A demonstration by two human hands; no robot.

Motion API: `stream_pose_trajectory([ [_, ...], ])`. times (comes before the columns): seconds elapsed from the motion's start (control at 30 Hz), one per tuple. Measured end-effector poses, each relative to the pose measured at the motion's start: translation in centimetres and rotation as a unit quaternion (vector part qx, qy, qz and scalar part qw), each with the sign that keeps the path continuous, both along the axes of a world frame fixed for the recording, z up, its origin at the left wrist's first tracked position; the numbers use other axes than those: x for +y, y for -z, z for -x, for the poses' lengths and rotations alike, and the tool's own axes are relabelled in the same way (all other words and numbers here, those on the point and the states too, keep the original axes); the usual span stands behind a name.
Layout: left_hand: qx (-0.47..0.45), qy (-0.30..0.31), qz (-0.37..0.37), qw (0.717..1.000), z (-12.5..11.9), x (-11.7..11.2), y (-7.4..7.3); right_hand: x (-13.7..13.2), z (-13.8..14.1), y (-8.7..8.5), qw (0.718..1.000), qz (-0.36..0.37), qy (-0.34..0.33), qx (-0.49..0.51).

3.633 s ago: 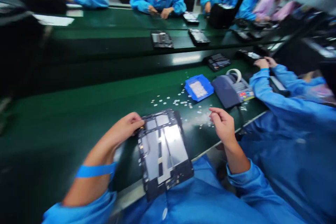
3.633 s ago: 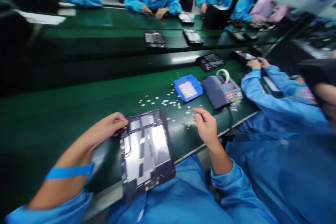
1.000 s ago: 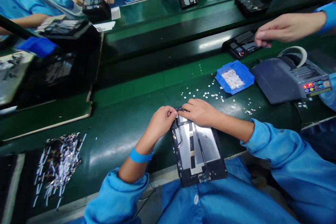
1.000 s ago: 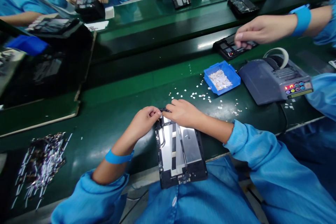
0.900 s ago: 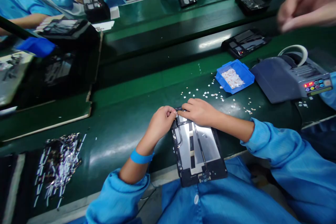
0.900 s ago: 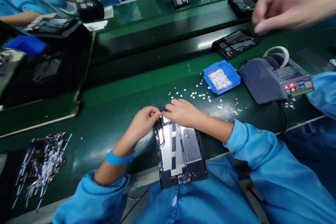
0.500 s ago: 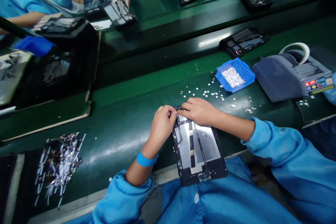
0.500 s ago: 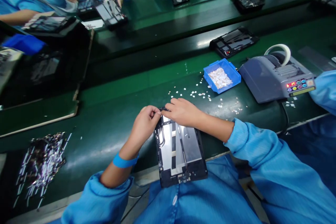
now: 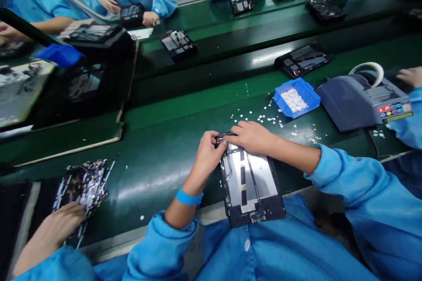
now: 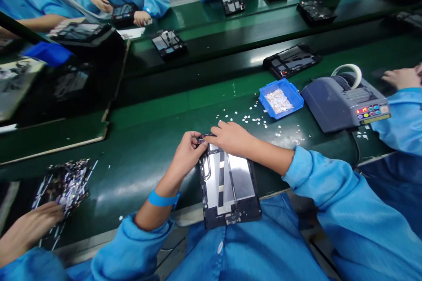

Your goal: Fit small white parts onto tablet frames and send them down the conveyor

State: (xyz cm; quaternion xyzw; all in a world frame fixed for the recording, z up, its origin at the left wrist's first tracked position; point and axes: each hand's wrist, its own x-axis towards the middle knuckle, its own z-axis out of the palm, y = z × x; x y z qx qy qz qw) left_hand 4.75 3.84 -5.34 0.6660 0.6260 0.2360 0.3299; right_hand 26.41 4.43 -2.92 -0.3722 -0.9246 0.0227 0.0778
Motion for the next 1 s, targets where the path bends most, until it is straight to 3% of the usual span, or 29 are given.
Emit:
stream_pose_trajectory([
  [0.1, -0.002, -0.028, -0.038, 0.999, 1.6, -2.6, -0.3, -2.3, -2.6, -0.6, 0.989, 0.011, 0.109, 0.096],
  [0.2, -0.005, 0.005, -0.014, 1.000, 2.7, -6.4, 0.1, -7.1, -5.2, -0.4, 0.940, 0.055, 0.293, 0.165],
  [0.3, 0.015, 0.072, -0.007, 0.997, 2.0, -9.5, 0.5, -12.1, -5.3, -0.3, 0.919, 0.162, 0.317, 0.171],
  [0.43, -0.027, 0.021, -0.049, 0.998, 0.6, -11.1, -0.2, -14.7, -2.4, -2.0, 0.891, 0.210, 0.298, 0.270],
  [0.5, -0.103, -0.022, -0.033, 0.994, 1.4, -10.9, -1.2, -14.2, -1.0, -3.2, 0.881, 0.213, 0.276, 0.320],
  [0.57, -0.166, -0.088, 0.002, 0.982, 3.9, -9.9, -2.5, -12.7, -0.3, -3.9, 0.873, 0.233, 0.241, 0.353],
  [0.63, -0.191, -0.167, 0.034, 0.967, 8.0, -8.4, -3.7, -10.8, -0.3, -3.7, 0.865, 0.254, 0.225, 0.370],
  [0.73, -0.175, -0.248, 0.069, 0.950, 15.8, -6.0, -4.6, -7.9, -1.4, -1.5, 0.867, 0.231, 0.273, 0.347],
  [0.8, -0.102, -0.296, 0.067, 0.947, 20.7, -4.8, -4.5, -6.3, -2.4, 0.5, 0.879, 0.185, 0.311, 0.311],
  [0.87, -0.015, -0.303, 0.062, 0.951, 24.2, -3.9, -4.1, -4.9, -3.2, 2.5, 0.889, 0.141, 0.338, 0.276],
  [0.93, 0.112, -0.294, 0.037, 0.948, 25.5, -3.3, -3.8, -3.7, -3.6, 3.9, 0.896, 0.113, 0.353, 0.245],
  [1.0, 0.234, -0.259, -0.029, 0.937, 23.9, -3.0, -3.8, -2.6, -3.4, 4.8, 0.903, 0.107, 0.354, 0.218],
])
